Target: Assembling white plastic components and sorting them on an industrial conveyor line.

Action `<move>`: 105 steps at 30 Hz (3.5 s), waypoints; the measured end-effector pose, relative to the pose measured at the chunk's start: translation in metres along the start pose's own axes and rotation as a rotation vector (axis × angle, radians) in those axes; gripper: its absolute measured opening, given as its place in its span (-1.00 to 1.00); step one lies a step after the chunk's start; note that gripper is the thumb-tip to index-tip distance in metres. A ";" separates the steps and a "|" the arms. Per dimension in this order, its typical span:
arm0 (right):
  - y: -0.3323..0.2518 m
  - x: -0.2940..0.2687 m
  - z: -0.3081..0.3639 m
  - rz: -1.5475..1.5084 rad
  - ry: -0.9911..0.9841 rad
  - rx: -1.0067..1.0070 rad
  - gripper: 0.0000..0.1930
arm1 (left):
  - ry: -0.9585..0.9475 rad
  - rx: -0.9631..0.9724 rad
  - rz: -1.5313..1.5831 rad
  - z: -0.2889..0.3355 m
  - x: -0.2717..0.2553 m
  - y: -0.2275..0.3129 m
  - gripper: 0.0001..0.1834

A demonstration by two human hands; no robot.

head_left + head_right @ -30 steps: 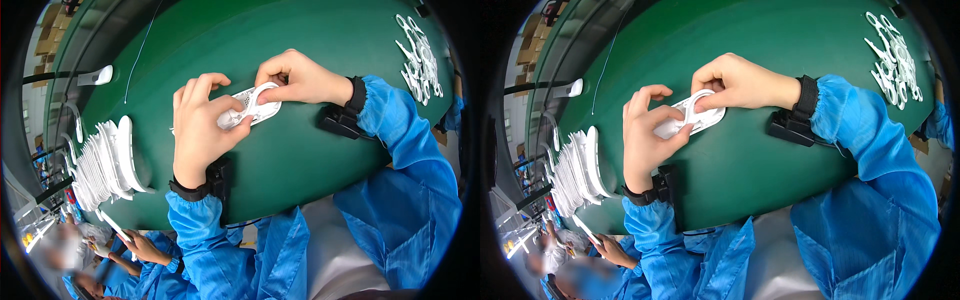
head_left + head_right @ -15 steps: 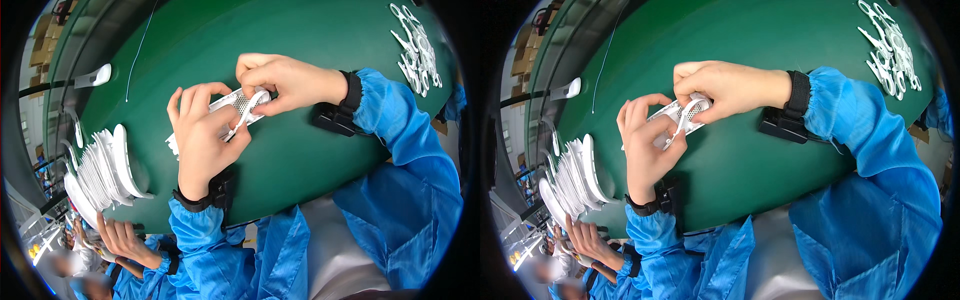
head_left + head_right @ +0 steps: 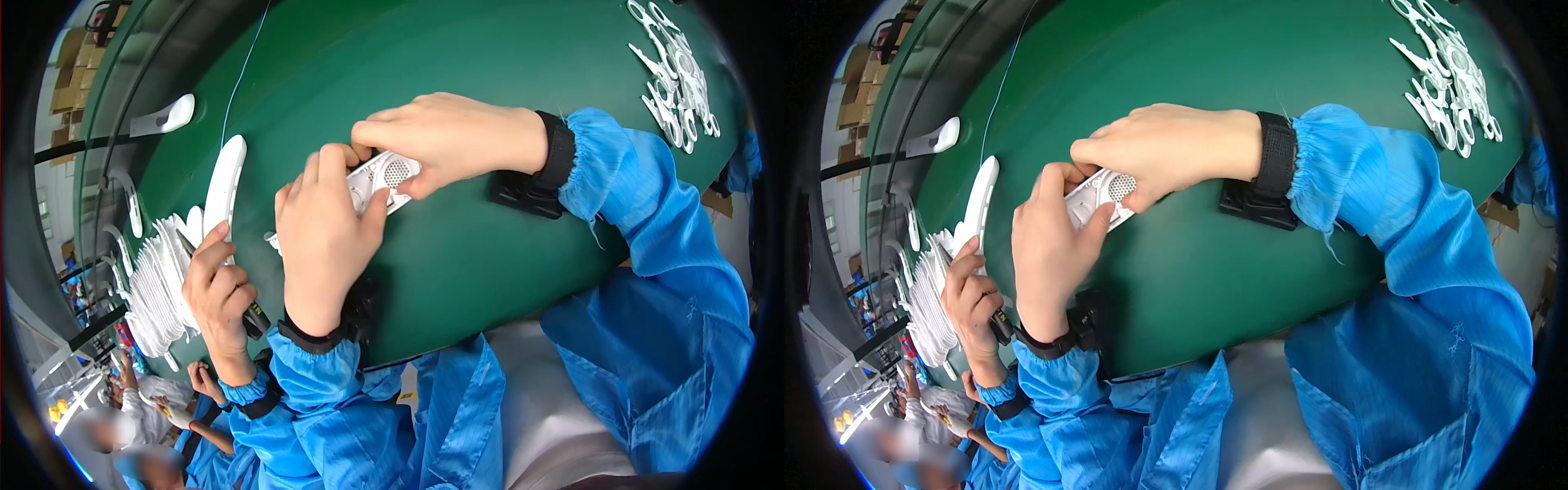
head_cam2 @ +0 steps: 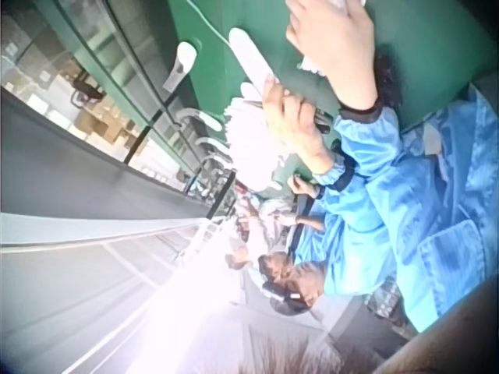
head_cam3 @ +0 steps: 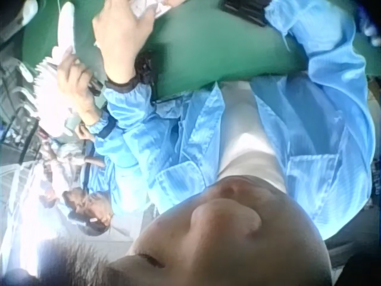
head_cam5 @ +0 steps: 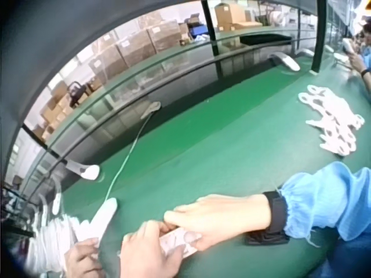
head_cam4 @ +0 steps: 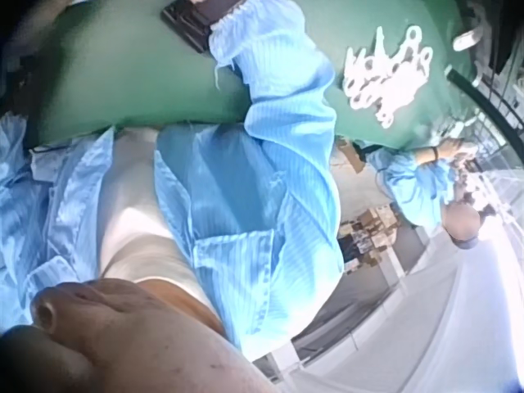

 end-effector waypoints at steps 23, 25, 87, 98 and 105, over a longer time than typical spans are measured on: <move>0.113 -0.096 0.006 -0.216 0.666 0.398 -0.68 | 0.321 -0.537 -0.341 0.052 -0.073 -0.104 -0.24; 0.100 -0.097 0.007 -0.304 0.732 0.443 -0.71 | 0.145 -0.684 -0.261 0.060 -0.057 -0.101 -0.28; -0.045 0.023 -0.033 -0.289 0.022 -0.193 -0.58 | 0.263 0.119 0.060 0.052 -0.047 -0.053 -0.88; -0.031 0.021 -0.030 -0.350 0.057 -0.161 -0.58 | 0.250 0.152 0.034 0.048 -0.040 -0.047 -0.86; -0.037 0.020 -0.031 -0.228 0.066 -0.118 -0.58 | 0.270 0.160 0.032 0.052 -0.040 -0.041 -0.87</move>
Point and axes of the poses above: each hand's wrist, its own z-axis away from the middle knuckle, its own x-axis out of the palm, y = z × x, the point moved 4 cm from there along -z, towards the middle knuckle, and after that the axes turned 13 degrees about x, right-handed, at the moved point
